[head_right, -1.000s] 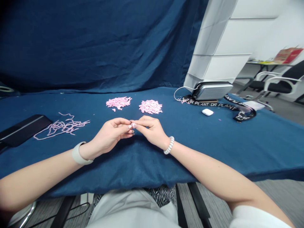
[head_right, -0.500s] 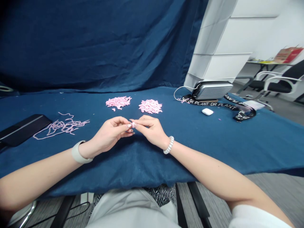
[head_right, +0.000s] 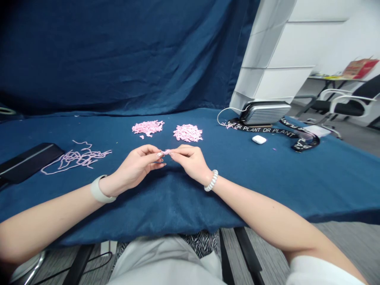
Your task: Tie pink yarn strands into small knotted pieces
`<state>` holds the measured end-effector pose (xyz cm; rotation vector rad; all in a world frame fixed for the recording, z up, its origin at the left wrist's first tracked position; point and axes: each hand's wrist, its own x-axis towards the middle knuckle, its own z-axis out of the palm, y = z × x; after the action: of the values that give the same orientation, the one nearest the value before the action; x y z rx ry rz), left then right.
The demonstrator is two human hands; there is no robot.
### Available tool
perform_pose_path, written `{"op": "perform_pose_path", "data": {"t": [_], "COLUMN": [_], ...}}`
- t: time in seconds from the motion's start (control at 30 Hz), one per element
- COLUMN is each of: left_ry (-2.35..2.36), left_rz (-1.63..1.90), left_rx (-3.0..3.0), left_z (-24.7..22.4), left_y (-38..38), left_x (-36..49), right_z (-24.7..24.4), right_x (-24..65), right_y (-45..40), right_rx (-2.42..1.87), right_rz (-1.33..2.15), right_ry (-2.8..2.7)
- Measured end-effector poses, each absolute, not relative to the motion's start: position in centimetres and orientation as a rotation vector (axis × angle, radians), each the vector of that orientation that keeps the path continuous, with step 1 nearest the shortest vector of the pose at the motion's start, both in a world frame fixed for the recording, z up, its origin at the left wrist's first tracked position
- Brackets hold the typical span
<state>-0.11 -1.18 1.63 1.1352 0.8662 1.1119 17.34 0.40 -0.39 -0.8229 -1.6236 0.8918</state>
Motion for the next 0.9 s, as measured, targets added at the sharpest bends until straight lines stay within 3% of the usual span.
{"op": "perform_pose_path", "data": {"t": [0.47, 0.7, 0.9], "left_ry": [0.910, 0.987, 1.035], "left_rz": [0.966, 1.058, 1.101], "left_rx": [1.130, 1.223, 1.236], "left_z": [1.21, 0.87, 0.79], "left_y": [-1.28, -1.02, -0.88], "left_x": [-0.14, 0.10, 0.04], "right_z": [-0.68, -0.85, -0.63], "right_x": [17.13, 16.69, 16.95], "right_y": [0.26, -0.04, 0.06], "right_rx": [-0.912, -0.909, -0.915], "right_rz": [0.788, 0.659, 0.776], "right_ry": [-1.740, -1.845, -1.802]}}
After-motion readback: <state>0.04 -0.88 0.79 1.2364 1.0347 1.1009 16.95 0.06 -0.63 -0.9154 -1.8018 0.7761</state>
